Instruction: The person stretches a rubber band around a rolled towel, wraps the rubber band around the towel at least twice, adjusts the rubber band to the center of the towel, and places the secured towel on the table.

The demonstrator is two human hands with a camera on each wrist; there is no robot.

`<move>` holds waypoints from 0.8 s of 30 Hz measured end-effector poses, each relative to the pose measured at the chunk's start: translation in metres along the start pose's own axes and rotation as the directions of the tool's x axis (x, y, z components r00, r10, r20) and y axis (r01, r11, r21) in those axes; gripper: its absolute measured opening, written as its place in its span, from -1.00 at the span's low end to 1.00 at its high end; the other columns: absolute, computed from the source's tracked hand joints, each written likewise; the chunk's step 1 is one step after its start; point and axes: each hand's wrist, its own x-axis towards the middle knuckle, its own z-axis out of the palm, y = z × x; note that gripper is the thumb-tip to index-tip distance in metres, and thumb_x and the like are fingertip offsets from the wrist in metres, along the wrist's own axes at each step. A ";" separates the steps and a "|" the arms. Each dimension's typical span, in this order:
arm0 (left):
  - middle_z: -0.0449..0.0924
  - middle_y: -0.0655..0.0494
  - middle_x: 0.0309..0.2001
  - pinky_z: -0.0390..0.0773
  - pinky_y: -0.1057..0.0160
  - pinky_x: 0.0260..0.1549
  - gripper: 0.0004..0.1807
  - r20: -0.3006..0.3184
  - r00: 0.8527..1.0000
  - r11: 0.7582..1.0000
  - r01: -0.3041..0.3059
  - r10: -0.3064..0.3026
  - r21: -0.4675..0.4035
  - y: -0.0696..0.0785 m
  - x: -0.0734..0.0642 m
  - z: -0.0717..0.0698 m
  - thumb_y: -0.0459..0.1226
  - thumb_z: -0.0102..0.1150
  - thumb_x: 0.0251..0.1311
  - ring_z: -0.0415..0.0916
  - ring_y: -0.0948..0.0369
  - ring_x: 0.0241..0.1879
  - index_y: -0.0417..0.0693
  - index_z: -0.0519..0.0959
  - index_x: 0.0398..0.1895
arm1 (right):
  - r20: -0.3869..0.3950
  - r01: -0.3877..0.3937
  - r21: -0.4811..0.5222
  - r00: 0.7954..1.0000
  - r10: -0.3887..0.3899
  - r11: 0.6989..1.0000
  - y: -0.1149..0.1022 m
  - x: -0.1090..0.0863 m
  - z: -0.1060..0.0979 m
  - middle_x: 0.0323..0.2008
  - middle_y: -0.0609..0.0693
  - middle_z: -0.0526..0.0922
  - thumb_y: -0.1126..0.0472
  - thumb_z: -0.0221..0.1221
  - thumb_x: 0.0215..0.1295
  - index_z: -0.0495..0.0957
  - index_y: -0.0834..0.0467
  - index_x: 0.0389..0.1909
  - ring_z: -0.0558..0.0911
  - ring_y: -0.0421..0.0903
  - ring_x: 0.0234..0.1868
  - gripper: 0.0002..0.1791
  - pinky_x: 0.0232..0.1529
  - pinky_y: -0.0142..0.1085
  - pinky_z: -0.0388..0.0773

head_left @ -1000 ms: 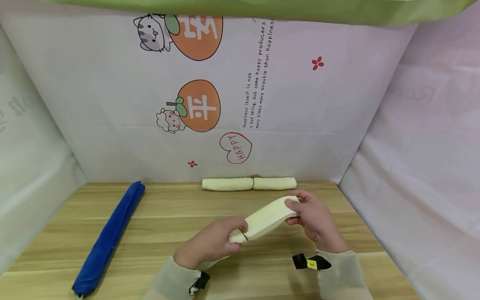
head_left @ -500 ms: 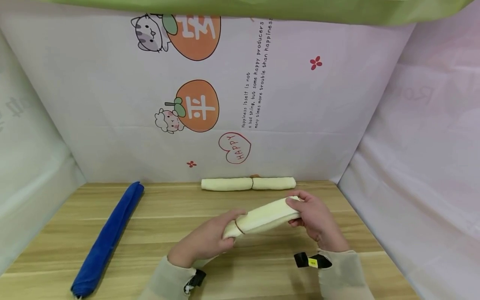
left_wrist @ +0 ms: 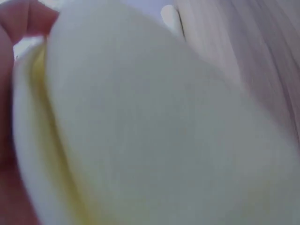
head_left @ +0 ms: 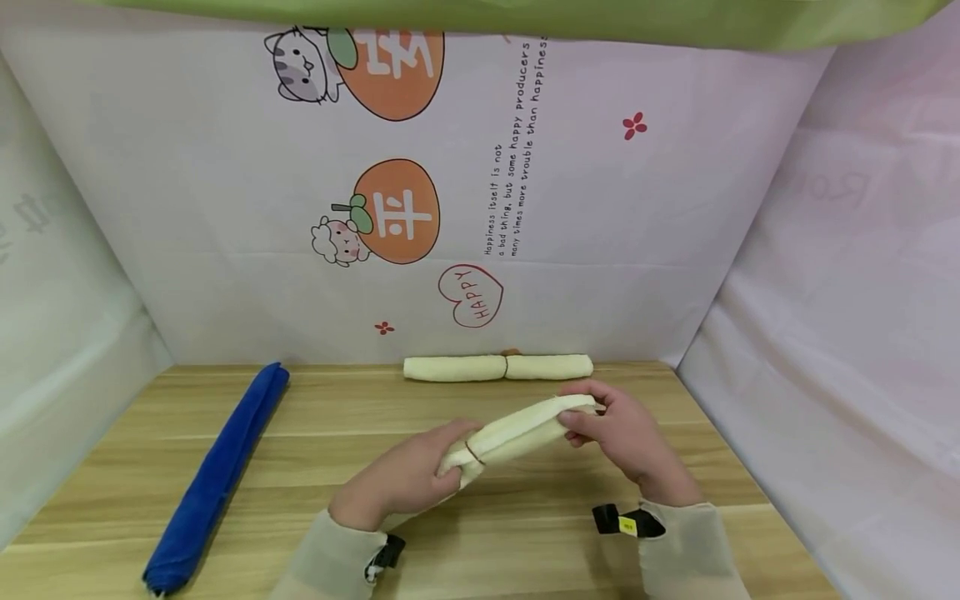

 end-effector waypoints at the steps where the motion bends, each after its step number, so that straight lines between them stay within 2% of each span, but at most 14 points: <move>1: 0.47 0.24 0.16 0.49 0.16 -0.07 -0.29 0.002 1.000 1.000 -0.009 0.009 0.016 0.000 0.000 0.001 -0.28 0.18 0.23 0.45 0.26 -0.13 0.20 0.26 0.47 | -0.025 -0.015 0.034 1.000 0.016 0.999 0.000 0.001 0.000 -0.08 0.18 0.56 0.20 0.38 0.24 0.56 0.25 0.13 0.68 0.19 -0.28 -0.54 -0.22 -0.10 0.65; 5: 0.48 0.20 0.14 0.52 0.13 -0.05 -0.05 0.044 0.999 0.998 -0.025 0.022 0.065 -0.003 0.000 0.003 -0.35 0.41 0.02 0.44 0.27 -0.10 0.21 0.18 0.51 | -0.088 -0.072 0.121 0.993 0.083 0.990 0.004 0.005 -0.001 -0.19 0.21 0.54 0.30 0.35 0.26 0.54 0.33 0.12 0.68 0.13 -0.36 -0.57 -0.30 -0.16 0.67; 7: 0.47 0.18 0.14 0.51 0.11 -0.02 0.05 0.073 0.997 0.997 -0.006 0.000 0.077 -0.006 -0.001 0.003 -0.43 0.42 -0.08 0.44 0.25 -0.04 0.23 0.16 0.52 | -0.103 -0.100 0.129 0.988 0.113 0.987 0.007 0.007 -0.004 -0.26 0.19 0.54 0.29 0.33 0.28 0.53 0.35 0.13 0.67 0.05 -0.40 -0.57 -0.34 -0.19 0.66; 10: 0.45 0.13 0.22 0.47 0.05 0.08 0.06 0.113 0.993 0.996 0.030 -0.039 0.079 -0.013 -0.005 0.001 -0.50 0.38 -0.09 0.43 0.20 0.09 0.19 0.15 0.53 | -0.125 -0.142 0.110 0.980 0.156 0.984 0.012 0.009 -0.010 -0.24 0.17 0.51 0.26 0.32 0.31 0.51 0.33 0.17 0.67 0.00 -0.40 -0.55 -0.33 -0.18 0.66; 13: 0.44 0.03 0.27 0.45 -0.01 0.10 -0.03 0.152 0.981 0.990 0.104 -0.117 0.090 -0.023 -0.012 -0.005 -0.45 0.32 -0.01 0.43 0.12 0.14 0.08 0.16 0.53 | -0.130 -0.186 0.083 0.972 0.196 0.979 0.018 0.009 -0.016 -0.17 0.19 0.45 0.24 0.29 0.34 0.51 0.35 0.10 0.69 0.02 -0.36 -0.61 -0.29 -0.14 0.66; 15: 0.46 -0.01 0.25 0.46 -0.04 0.06 -0.11 0.178 0.967 0.982 0.166 -0.180 0.091 -0.028 -0.017 -0.012 -0.40 0.27 0.03 0.46 0.08 0.11 0.00 0.20 0.51 | -0.113 -0.218 0.068 0.968 0.225 0.974 0.024 0.009 -0.019 -0.17 0.21 0.46 0.25 0.27 0.37 0.48 0.37 0.09 0.70 0.04 -0.36 -0.62 -0.29 -0.11 0.67; 18: 0.47 -0.08 0.22 0.50 -0.03 -0.10 -0.26 0.204 0.946 0.968 0.245 -0.251 0.056 -0.038 -0.023 -0.023 -0.38 0.18 0.11 0.53 0.06 -0.10 -0.11 0.29 0.44 | -0.064 -0.273 0.034 0.960 0.274 0.962 0.035 0.009 -0.022 -0.23 0.21 0.53 0.24 0.22 0.41 0.44 0.41 0.09 0.69 0.07 -0.40 -0.62 -0.35 -0.11 0.66; 22: 0.52 -0.03 0.17 0.47 0.05 -0.33 -0.48 0.198 0.936 0.956 0.291 -0.292 0.035 -0.050 -0.023 -0.033 -0.41 0.10 0.26 0.44 0.14 -0.40 -0.09 0.46 0.32 | -0.020 -0.323 -0.017 0.946 0.323 0.946 0.051 0.012 -0.023 -0.32 0.21 0.60 0.24 0.16 0.45 0.44 0.41 0.08 0.66 0.11 -0.45 -0.66 -0.40 -0.09 0.65; 24: 0.54 0.01 0.16 0.47 0.05 -0.28 -0.55 0.178 0.933 0.950 0.304 -0.312 0.071 -0.055 -0.022 -0.035 -0.40 0.09 0.32 0.46 0.14 -0.34 -0.05 0.51 0.28 | -0.009 -0.320 -0.096 0.947 0.321 0.942 0.056 0.014 -0.022 -0.29 0.21 0.59 0.25 0.14 0.44 0.44 0.41 0.06 0.64 0.10 -0.48 -0.67 -0.42 -0.09 0.65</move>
